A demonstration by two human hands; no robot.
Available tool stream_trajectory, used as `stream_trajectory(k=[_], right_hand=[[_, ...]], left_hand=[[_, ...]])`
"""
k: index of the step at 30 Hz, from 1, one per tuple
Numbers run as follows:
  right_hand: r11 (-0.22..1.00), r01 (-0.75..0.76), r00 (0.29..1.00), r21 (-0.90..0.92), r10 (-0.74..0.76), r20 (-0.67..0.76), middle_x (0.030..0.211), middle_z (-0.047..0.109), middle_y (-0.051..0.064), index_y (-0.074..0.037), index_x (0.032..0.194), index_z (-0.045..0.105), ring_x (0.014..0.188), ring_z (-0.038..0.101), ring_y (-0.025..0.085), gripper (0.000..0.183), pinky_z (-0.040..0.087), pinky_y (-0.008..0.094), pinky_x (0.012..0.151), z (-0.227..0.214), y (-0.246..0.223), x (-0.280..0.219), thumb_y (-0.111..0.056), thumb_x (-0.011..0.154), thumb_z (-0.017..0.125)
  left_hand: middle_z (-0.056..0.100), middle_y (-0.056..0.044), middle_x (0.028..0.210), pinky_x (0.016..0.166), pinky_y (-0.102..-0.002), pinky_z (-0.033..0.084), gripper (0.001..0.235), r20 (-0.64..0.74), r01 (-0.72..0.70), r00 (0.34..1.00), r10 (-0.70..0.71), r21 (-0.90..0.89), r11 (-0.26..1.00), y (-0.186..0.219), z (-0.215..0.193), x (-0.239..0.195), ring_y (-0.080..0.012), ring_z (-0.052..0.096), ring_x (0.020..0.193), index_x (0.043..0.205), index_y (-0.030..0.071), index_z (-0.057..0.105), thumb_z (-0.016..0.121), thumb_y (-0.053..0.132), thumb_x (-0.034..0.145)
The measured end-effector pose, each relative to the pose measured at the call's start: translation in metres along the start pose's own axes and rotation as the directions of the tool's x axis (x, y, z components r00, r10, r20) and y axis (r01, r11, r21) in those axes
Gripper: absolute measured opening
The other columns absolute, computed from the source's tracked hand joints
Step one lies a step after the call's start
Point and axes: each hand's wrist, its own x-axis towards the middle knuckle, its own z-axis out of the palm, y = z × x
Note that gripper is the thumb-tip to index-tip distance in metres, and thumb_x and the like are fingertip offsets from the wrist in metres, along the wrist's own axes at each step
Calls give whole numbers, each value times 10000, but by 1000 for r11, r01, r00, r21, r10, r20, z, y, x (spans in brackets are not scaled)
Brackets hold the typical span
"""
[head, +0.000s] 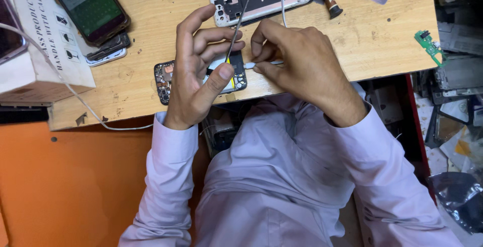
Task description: The person cleans the inside of a smartphone chassis with a cloth, then uses tweezers to adjust internal components. They handle a battery and a back cover, placing the cover onto the phone and connecting a charging cable to test the device.
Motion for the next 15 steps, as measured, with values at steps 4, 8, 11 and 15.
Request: stream_trajectory(k=[4, 8, 11, 15], right_hand=[[999, -39, 999, 11, 39, 22, 869, 776, 32, -54, 970, 642, 792, 778, 159, 249, 590, 298, 661, 1, 2, 1, -32, 816, 836], [998, -21, 1000, 66, 21, 2, 891, 767, 27, -44, 973, 625, 828, 785, 141, 243, 603, 276, 697, 1, 5, -1, -22, 842, 828], [998, 5, 1000, 70, -4, -8, 892, 755, 30, -42, 966, 627, 830, 778, 140, 240, 600, 271, 702, 2, 8, -3, -22, 845, 833], [998, 29, 1000, 61, -28, -14, 899, 752, 26, -45, 975, 632, 824, 766, 142, 244, 588, 277, 694, 3, 10, -4, -26, 849, 840]], left_hand=[[606, -216, 1385, 1158, -408, 501, 905, -4, 12, 1000, -12, -23, 1000, 0, 0, 0, -288, 635, 1290, 1618, 36, 190, 731, 509, 1068], [607, -216, 1388, 1150, -401, 504, 905, 7, 16, 1000, -15, -50, 999, 2, -1, 1, -285, 634, 1286, 1618, 35, 185, 733, 503, 1071], [614, -207, 1384, 1146, -396, 515, 908, 5, 19, 1000, -19, -41, 999, 4, 0, 3, -279, 640, 1284, 1615, 33, 187, 728, 509, 1063], [618, -188, 1369, 1135, -396, 534, 913, 3, 28, 1000, -28, -51, 998, 7, 2, 4, -267, 651, 1269, 1601, 27, 192, 716, 516, 1035]])
